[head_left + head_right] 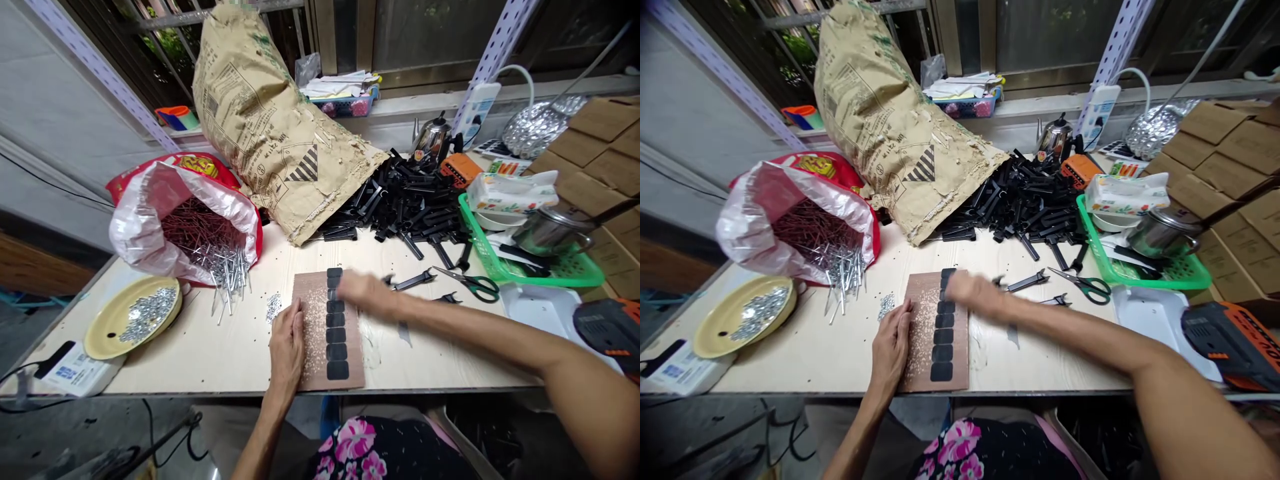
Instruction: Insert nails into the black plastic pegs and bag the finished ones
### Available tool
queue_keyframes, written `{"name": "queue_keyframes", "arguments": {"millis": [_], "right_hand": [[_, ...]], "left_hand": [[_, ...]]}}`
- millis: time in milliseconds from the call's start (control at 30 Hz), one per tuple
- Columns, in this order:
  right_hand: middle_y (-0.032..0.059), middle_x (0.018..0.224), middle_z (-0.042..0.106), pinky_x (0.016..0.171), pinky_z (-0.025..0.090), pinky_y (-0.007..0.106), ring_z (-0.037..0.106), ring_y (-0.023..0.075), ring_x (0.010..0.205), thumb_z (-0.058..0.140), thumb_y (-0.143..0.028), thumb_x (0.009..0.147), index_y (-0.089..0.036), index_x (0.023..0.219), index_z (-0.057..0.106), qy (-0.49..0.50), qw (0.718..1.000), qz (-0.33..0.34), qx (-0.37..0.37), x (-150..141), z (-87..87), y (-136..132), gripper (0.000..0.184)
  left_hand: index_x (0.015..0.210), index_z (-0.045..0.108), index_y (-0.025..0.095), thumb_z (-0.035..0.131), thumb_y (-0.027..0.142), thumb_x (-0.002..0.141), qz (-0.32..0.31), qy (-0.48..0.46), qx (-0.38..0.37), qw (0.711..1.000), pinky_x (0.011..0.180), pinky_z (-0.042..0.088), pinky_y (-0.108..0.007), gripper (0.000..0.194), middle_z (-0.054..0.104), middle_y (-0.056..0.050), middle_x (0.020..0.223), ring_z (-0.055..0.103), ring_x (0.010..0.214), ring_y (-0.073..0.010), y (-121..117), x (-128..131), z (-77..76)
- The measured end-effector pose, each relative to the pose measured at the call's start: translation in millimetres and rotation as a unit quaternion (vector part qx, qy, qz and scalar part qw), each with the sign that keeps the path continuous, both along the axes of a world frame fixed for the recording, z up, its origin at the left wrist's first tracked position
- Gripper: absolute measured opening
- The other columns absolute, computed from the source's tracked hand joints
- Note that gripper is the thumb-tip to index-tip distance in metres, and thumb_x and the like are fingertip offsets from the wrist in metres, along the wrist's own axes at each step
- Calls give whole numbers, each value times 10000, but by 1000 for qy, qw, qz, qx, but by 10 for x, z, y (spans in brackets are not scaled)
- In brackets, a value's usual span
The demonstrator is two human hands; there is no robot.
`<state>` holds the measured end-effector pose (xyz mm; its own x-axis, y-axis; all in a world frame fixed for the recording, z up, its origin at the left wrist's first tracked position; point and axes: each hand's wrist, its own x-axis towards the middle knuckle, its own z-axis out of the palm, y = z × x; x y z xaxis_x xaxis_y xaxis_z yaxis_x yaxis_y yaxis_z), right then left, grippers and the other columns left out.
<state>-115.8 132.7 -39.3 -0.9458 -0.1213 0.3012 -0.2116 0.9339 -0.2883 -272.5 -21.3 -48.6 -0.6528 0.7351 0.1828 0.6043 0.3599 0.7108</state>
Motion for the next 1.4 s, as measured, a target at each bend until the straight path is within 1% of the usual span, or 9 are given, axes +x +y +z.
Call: {"name": "queue_keyframes", "arguments": {"millis": [100, 233, 467, 767, 867, 967, 1133, 1233, 1400], "right_hand": [[68, 883, 566, 578, 403, 243, 487, 145, 796, 335, -195, 978, -135, 915, 563, -16, 999, -37, 2, -16, 6, 70, 244], [45, 814, 528, 524, 295, 235, 441, 152, 795, 349, -251, 981, -162, 826, 551, -24, 997, -75, 0, -56, 22, 94, 270], [48, 828, 554, 586, 351, 237, 466, 144, 797, 402, -308, 966, -158, 844, 592, -32, 993, -99, -47, -84, 68, 49, 271], [17, 786, 626, 580, 341, 245, 545, 143, 741, 548, -355, 892, -214, 815, 669, -157, 978, -130, -50, 410, 416, 586, 201], [36, 821, 640, 643, 363, 265, 548, 154, 766, 498, -371, 919, -203, 845, 674, -98, 978, -180, -30, 157, 435, 808, 255], [56, 855, 629, 650, 354, 270, 532, 166, 806, 459, -327, 941, -183, 871, 655, -24, 971, -236, 3, -399, 326, 1003, 254], [81, 963, 616, 688, 323, 305, 487, 213, 908, 496, -319, 919, -185, 935, 633, -24, 956, -281, 85, -1215, 39, 1132, 192], [112, 988, 602, 690, 295, 330, 450, 241, 924, 522, -286, 900, -174, 939, 637, -45, 949, -282, 137, -1381, -103, 1150, 165], [123, 961, 577, 651, 262, 331, 413, 244, 892, 428, -181, 923, -161, 894, 637, -31, 942, -268, 200, -1361, -252, 1185, 212]], "left_hand": [[1243, 569, 182, 348, 411, 930, -3, -3, -1, 1000, 997, 398, -406, 446, 598, -102, 1189, 529, 1120, -223, 5, 1, 4], [1236, 573, 183, 347, 405, 930, 0, -6, -1, 1000, 1014, 380, -413, 440, 594, -106, 1199, 523, 1125, -224, 18, 6, 14], [1227, 580, 184, 347, 392, 930, -9, -10, 10, 1000, 1006, 390, -413, 431, 599, -105, 1188, 532, 1121, -226, 8, 18, 27], [1227, 584, 170, 385, 404, 915, 6, -33, 22, 999, 1007, 404, -429, 438, 605, -106, 1221, 528, 1143, -236, -37, -19, -34], [1203, 602, 194, 407, 402, 906, 11, -43, 34, 998, 1000, 412, -430, 412, 618, -92, 1201, 532, 1143, -237, -41, -1, -35], [1163, 619, 219, 435, 388, 900, 22, -61, 48, 997, 974, 435, -388, 363, 622, -74, 1177, 556, 1111, -219, -106, 1, 54], [1001, 659, 212, 468, 392, 883, 137, -34, 59, 988, 787, 500, -312, 288, 654, -61, 1037, 606, 974, -205, -330, -252, 260], [950, 666, 202, 457, 405, 878, 154, -13, 23, 988, 714, 504, -312, 300, 662, -70, 982, 619, 895, -210, -448, -499, 242], [950, 682, 197, 459, 360, 876, 85, 19, -31, 996, 753, 492, -340, 286, 657, -72, 916, 619, 813, -202, -476, -683, 44]]}}
